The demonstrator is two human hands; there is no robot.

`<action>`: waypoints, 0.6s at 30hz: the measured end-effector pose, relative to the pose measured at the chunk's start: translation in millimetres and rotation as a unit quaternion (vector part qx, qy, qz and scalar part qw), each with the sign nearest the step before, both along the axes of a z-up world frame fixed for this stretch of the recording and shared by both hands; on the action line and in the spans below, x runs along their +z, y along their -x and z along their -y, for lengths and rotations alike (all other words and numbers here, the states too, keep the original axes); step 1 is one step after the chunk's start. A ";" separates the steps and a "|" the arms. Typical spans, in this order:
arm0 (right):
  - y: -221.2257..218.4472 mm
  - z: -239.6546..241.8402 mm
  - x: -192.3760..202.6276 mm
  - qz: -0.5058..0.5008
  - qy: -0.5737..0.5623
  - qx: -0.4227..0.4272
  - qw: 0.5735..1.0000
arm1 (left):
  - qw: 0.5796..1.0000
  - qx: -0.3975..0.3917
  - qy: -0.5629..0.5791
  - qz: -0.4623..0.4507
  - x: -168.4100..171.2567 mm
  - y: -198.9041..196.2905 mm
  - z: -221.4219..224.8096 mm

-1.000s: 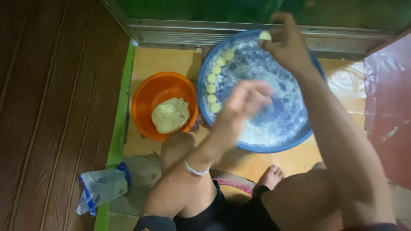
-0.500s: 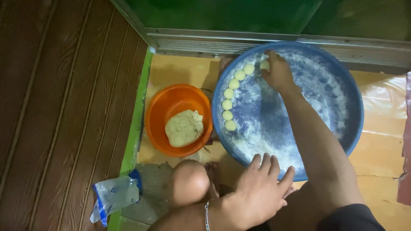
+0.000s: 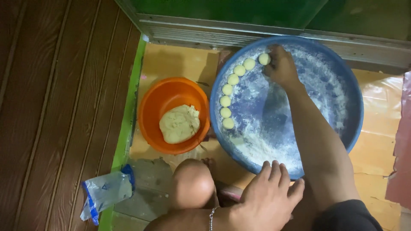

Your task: Shaping small pieces of dough into balls by rolling them between palms and placing them in a bowl.

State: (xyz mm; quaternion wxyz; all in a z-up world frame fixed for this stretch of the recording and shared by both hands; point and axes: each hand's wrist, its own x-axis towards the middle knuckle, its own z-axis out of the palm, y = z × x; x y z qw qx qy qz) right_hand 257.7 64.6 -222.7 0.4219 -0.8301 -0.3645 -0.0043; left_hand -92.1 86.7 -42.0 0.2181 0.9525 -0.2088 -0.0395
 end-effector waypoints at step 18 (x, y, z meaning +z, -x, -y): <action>3.8 -8.1 -0.3 0.023 0.120 -0.027 0.992 | 0.999 0.004 -0.011 -0.036 -7.0 7.7 29.4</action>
